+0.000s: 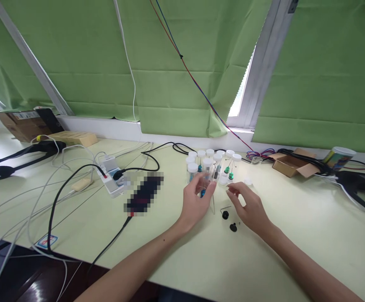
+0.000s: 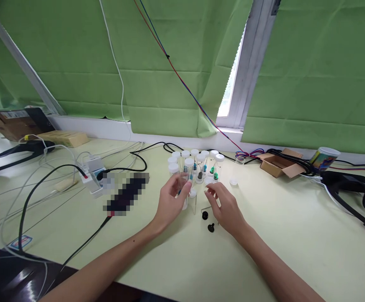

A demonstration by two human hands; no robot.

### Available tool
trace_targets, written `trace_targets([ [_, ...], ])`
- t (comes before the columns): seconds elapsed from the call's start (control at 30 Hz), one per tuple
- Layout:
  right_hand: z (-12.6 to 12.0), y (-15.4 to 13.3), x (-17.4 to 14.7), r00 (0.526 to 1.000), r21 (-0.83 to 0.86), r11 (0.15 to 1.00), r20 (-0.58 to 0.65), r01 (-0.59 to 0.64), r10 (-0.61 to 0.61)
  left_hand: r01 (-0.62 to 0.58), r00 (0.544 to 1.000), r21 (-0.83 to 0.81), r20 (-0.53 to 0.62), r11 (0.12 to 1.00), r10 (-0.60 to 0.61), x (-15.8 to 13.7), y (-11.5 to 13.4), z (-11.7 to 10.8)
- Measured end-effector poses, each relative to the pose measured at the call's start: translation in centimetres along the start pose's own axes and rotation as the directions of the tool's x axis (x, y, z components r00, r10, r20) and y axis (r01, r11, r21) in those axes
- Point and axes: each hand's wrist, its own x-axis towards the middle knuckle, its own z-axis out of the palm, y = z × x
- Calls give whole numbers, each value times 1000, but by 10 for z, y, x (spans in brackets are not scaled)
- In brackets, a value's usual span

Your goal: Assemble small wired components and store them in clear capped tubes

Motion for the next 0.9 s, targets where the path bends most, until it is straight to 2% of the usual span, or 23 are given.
trace_targets([
  [0.2, 15, 4, 5, 969, -57, 993, 222, -100, 110, 85, 995, -130, -35, 988, -90, 0, 4, 0],
  [0.37, 28, 4, 22, 900, -162, 982, 406, -99, 158, 109, 993, -86, -34, 990, -113, -1, -2, 2],
  [0.57, 47, 7, 41, 839, -291, 932, 432, -217, 331, 105, 994, -42, -23, 994, -106, -3, -5, 3],
  [0.7, 53, 7, 46, 827, -295, 927, 444, -229, 346, 102, 995, -26, -9, 994, -102, -4, -3, 3],
  [0.8, 46, 4, 52, 816, -296, 925, 455, -238, 355, 105, 994, -22, -3, 994, -105, -4, -2, 3],
  [0.9, 27, 0, 64, 814, -291, 927, 460, -238, 354, 118, 993, -11, -4, 993, -118, -4, -2, 3],
])
